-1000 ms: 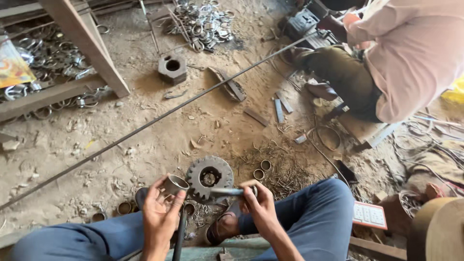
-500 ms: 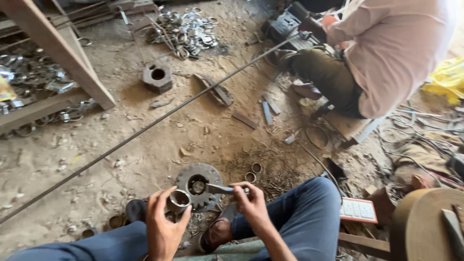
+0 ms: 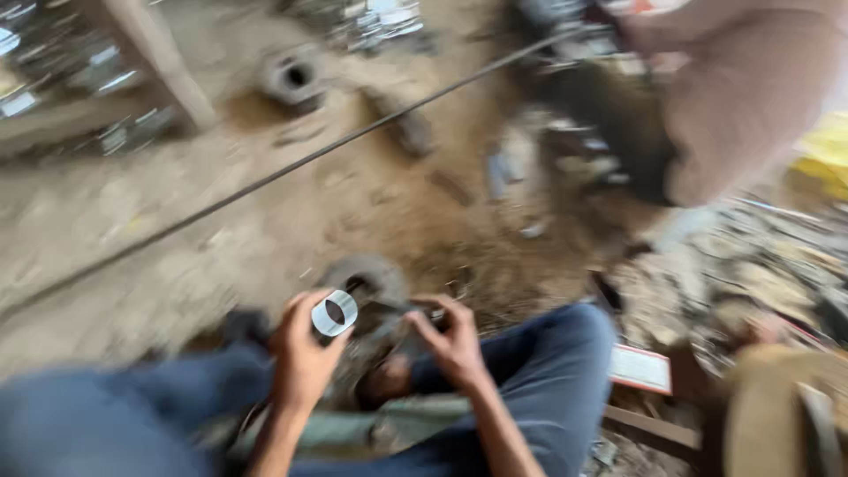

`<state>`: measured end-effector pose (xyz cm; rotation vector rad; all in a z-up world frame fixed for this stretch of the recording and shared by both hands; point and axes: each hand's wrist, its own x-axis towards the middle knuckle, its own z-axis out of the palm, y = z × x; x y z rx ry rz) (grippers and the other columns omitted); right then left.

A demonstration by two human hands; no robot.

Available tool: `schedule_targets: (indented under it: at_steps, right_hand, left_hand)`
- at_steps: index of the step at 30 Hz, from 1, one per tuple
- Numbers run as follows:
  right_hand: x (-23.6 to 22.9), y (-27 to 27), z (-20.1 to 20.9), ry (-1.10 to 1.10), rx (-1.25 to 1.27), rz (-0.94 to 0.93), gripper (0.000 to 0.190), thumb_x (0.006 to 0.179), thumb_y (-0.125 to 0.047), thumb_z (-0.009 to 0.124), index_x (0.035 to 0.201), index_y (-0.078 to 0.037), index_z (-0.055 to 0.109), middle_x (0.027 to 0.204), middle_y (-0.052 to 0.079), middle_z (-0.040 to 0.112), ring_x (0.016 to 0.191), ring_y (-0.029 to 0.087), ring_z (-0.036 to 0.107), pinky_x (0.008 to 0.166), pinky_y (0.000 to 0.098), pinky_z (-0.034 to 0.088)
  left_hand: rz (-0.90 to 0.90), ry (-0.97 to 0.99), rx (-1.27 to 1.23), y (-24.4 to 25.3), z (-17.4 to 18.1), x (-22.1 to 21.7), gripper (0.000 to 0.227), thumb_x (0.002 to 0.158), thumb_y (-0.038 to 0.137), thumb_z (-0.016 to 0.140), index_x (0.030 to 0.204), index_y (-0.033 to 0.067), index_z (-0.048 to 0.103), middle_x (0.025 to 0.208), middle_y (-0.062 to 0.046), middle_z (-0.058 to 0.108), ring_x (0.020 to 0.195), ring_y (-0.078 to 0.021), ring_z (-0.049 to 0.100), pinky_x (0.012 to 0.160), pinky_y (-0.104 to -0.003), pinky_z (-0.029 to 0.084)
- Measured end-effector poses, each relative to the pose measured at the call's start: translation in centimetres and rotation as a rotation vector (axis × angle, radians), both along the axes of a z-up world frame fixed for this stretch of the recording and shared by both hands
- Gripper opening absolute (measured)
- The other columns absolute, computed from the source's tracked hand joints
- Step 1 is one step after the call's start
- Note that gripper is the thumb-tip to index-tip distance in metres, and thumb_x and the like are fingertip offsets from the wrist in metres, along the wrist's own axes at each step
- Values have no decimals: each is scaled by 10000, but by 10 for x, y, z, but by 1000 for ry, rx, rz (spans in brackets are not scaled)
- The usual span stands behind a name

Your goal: The person sits on the ground and uses a hammer to tap small metal rings into the holes of a larger gear-like metal part. They repeatedly pick up rings, place them, and strike them to secure them into the assembly.

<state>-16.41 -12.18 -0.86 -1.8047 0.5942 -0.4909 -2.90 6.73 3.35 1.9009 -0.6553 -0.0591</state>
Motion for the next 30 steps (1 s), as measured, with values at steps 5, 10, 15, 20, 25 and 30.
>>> schedule_targets:
  at_steps: [5,10,15,20,25,30]
  right_hand:
    - [4,6,16,127,-116,80,222,910,-106,750,1108,-10,724,724,83,646,635,114,541,564,294,458]
    - [4,17,45,192,-359,80,167,966,-118,721,1084,-4,688,703,94,658,580,103,562,554,286,454]
    - [15,30,79,131,-308,95,168,996,-153,670,1098,-23,699,702,66,660,562,97,564,513,285,439]
    - [13,44,103,288,-408,34,239,1033,-169,680,877,-2,607,541,91,490,437,157,392,471,347,316]
    - [9,59,125,211,-399,-16,245,1035,-158,641,857,-22,542,512,67,516,403,129,468,410,318,348]
    - [45,62,112,84,-512,149,214,1042,-129,642,903,-19,521,619,97,586,457,162,539,439,315,390]
  left_hand:
    - [-6,149,55,5,-28,9,651,660,22,900,1252,58,632,1245,-151,690,1192,-321,664,1009,-397,533]
    - [8,82,181,6,-33,0,712,691,36,897,1328,58,578,1302,-146,668,1235,-322,624,1049,-407,510]
    - [-14,-23,190,0,-28,-1,891,685,77,922,1456,27,480,1358,-192,619,1219,-350,588,1043,-416,483]
    - [-45,-64,238,-2,-22,-1,918,657,91,930,1459,22,489,1295,-172,664,1183,-326,609,1036,-398,506]
    - [-25,-67,294,-1,-8,-3,902,616,98,942,1410,17,522,1226,-171,682,1112,-325,618,1012,-405,503]
    - [-42,-120,227,-4,5,-3,831,651,75,922,1379,-3,530,1225,-184,687,1089,-339,615,979,-406,504]
